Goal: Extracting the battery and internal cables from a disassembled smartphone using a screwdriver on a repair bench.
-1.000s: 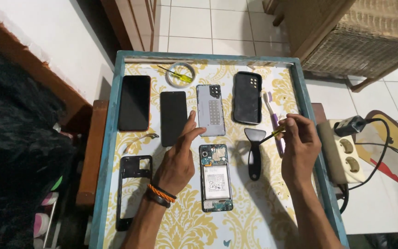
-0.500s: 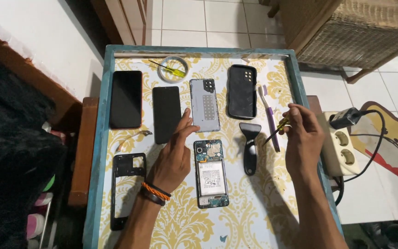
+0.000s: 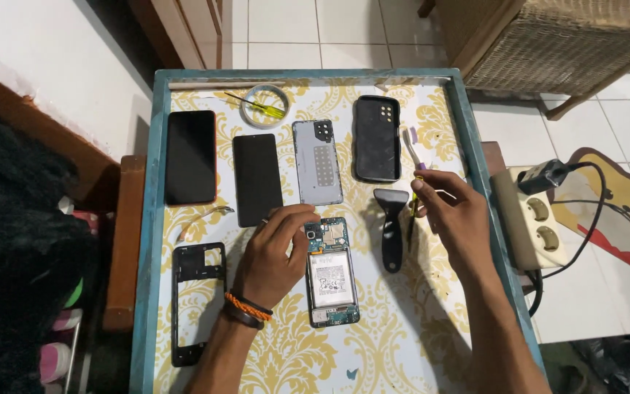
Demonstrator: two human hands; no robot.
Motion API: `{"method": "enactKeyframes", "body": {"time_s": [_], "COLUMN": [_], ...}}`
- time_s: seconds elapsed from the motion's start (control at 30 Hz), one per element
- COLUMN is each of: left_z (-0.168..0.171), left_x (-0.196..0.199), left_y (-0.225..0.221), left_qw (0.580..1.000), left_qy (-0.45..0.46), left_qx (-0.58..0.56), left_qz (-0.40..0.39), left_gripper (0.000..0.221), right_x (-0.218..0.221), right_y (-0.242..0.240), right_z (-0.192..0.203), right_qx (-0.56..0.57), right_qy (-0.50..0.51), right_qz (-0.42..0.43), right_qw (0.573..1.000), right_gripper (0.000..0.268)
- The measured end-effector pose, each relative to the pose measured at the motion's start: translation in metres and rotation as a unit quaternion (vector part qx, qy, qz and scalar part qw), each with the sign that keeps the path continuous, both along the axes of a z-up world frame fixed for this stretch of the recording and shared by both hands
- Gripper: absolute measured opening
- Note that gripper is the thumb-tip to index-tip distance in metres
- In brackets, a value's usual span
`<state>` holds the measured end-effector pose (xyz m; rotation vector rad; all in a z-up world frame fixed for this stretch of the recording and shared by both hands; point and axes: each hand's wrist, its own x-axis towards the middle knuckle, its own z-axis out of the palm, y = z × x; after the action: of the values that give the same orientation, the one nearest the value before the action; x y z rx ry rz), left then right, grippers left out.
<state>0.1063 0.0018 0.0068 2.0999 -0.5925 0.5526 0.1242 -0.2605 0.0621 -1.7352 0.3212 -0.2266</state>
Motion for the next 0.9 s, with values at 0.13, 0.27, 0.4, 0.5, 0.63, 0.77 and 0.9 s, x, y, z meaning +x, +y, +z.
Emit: {"method": "enactKeyframes", "body": {"time_s": [0.13,0.27,0.4,0.5,0.63,0.77,0.9], "left_z": [0.005,0.003,0.004,-0.004,-0.005,-0.004,-0.003], "left_x": [0.001,0.002,0.000,0.002,0.003,0.003,0.002], "left_y": [0.004,0.003,0.003,0.004,0.004,0.005,0.005], "left_qw": [1.000,1.000,1.000,1.000,1.000,1.000,1.000], "left_qy": [0.003,-0.014,-0.014,-0.018,-0.017,-0.015,-0.011], "left_qx": [-0.007,0.009,0.008,0.009,0.017,0.012,0.006], "left_qz": [-0.005,0.002,-0.007,-0.015,-0.006,-0.006,-0.011], "left_gripper": [0.037,0.035,0.034,0.034,0.033,0.031,0.030], "right_x": [0.006,0.010,0.008,0.009,0.009,0.008,0.011], "right_y": [-0.013,-0.019,-0.017,-0.020,-0.018,-0.019,-0.027], "right_z": [-0.007,-0.015,-0.018,-0.031,-0.024,-0.026,-0.038], "right_qx": [-0.094,-0.240,-0.321,-0.336,-0.342,-0.357,-0.364], "right_qy": [0.061,0.118,0.140,0.127,0.134,0.129,0.114], "right_qz": [-0.013,0.000,0.016,0.020,0.025,0.042,0.041], "right_qw": [0.994,0.964,0.937,0.933,0.930,0.924,0.924], "right_gripper": [0.028,0.033,0.031,0.030,0.033,0.032,0.027]}}
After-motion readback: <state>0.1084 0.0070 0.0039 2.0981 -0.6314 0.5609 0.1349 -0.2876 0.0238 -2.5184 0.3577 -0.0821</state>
